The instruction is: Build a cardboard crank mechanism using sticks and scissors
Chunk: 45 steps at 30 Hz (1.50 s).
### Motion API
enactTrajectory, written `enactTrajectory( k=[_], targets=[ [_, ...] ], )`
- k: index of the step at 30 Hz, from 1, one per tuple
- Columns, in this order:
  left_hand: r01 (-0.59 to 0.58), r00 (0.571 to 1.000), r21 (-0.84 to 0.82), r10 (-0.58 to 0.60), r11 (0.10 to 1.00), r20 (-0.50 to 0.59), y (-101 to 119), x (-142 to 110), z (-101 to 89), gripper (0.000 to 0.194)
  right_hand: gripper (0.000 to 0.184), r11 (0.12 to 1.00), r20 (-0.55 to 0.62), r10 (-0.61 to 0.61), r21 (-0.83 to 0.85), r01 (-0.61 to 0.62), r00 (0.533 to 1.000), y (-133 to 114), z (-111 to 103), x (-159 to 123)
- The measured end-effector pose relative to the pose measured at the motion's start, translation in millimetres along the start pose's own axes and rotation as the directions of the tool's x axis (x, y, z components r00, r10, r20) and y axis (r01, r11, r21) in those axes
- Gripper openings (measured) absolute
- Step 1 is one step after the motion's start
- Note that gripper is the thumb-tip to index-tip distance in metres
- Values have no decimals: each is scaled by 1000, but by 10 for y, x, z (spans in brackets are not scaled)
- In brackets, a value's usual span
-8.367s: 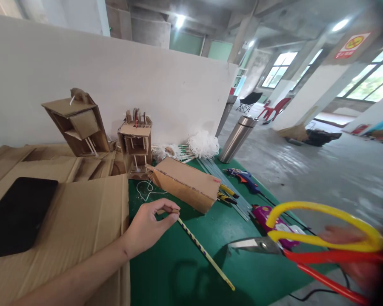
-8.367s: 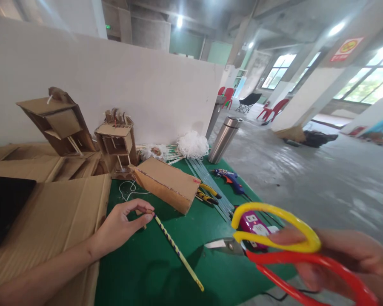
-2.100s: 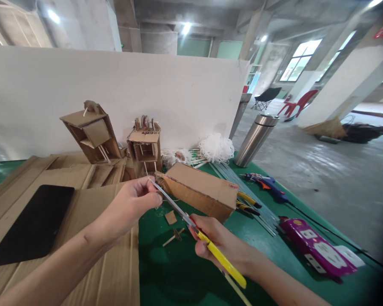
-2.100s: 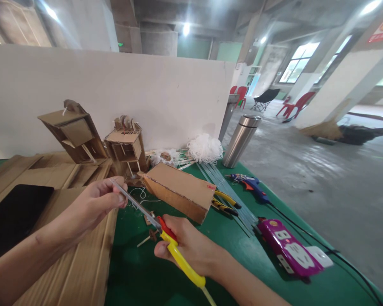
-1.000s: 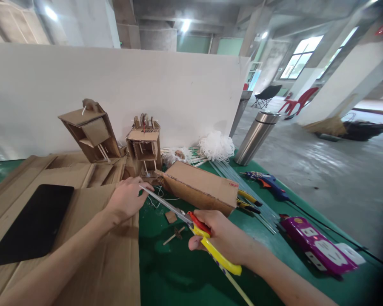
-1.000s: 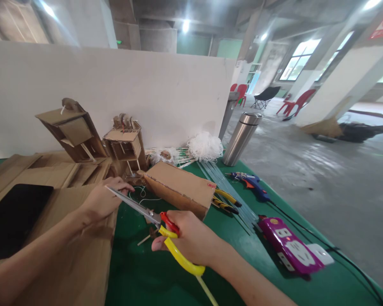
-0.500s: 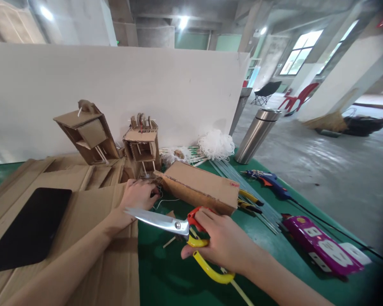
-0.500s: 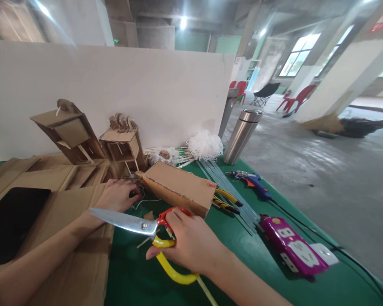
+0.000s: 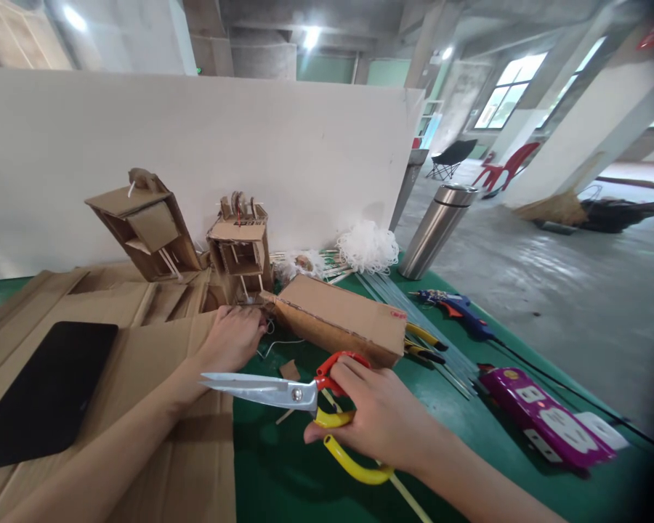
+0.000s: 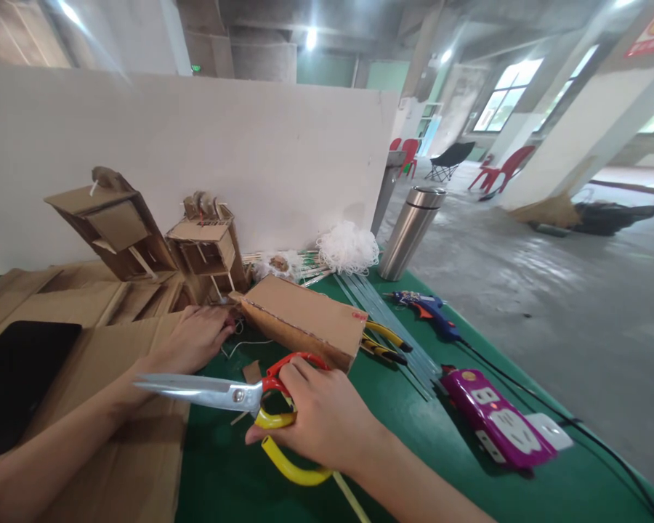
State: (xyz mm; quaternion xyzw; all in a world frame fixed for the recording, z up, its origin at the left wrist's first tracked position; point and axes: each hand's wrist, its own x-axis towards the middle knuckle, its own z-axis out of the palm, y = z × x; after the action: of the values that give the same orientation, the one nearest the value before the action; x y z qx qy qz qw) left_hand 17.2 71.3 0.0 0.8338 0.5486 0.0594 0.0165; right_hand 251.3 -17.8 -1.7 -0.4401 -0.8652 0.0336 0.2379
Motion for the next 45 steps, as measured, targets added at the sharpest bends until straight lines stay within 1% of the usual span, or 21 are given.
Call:
enactTrajectory(
  k=[5, 9, 13, 15, 16, 17, 18, 19, 21, 23, 25, 29, 32, 37, 40, 45],
  targets=[
    [29, 1000, -107, -30, 994, -8, -74, 22, -64, 18, 65, 1000, 2, 9, -22, -9, 1000, 14, 9, 7],
    [24, 1000, -240, -27, 971, -10, -193, 14, -195, 29, 62, 999, 22, 20, -38, -19, 1000, 5, -11, 6],
    [32, 999, -312, -26, 950, 22, -315, -24, -368, 36, 61, 999, 36, 21, -42, -20, 999, -4, -10, 3],
    [41, 998, -331, -20, 943, 64, -336, -65, -508, 38, 60, 998, 36, 23, -55, -21, 999, 3, -1, -1],
    [36, 995, -340, -1, 940, 104, -330, -93, -595, 36, 59, 998, 31, 22, -67, -20, 999, 9, 4, -5],
    [37, 983, -351, 28, 936, 179, -312, -124, -688, 36, 59, 996, 24, 20, -82, -18, 1000, 18, 8, -10],
    [32, 972, -360, 55, 932, 230, -282, -158, -781, 35, 58, 995, 17, 17, -100, -15, 1000, 26, 11, -17],
    [24, 953, -367, 89, 930, 288, -245, -194, -869, 35, 56, 993, 13, 15, -119, -13, 1000, 33, 12, -23],
    [8, 902, -363, 150, 932, 405, -163, -261, -1007, 33, 54, 989, 16, 19, -150, -17, 1000, 40, 11, -35],
    [5, 879, -374, 174, 927, 444, -97, -314, -1076, 28, 52, 986, 30, 40, -166, -34, 999, 33, 5, -39],
    [10, 878, -370, 169, 929, 447, -63, -346, -1085, 25, 51, 984, 60, 68, -170, -57, 996, 17, -3, -33],
    [21, 874, -350, 153, 936, 462, -50, -346, -1036, 23, 50, 981, 110, 113, -170, -94, 987, -1, -12, -7],
    [33, 874, -362, 148, 932, 462, -20, -324, -1020, 24, 51, 980, 120, 138, -163, -117, 983, 5, -14, 9],
    [27, 888, -363, 144, 932, 436, 40, -302, -1021, 24, 51, 978, 134, 155, -159, -133, 979, 7, -27, 19],
    [43, 883, -359, 133, 932, 450, 30, -296, -1009, 24, 50, 977, 138, 160, -163, -137, 977, 4, -28, 17],
    [32, 892, -333, 124, 942, 435, -8, -292, -999, 24, 52, 973, 125, 173, -177, -150, 977, 3, -23, 9]
  ],
)
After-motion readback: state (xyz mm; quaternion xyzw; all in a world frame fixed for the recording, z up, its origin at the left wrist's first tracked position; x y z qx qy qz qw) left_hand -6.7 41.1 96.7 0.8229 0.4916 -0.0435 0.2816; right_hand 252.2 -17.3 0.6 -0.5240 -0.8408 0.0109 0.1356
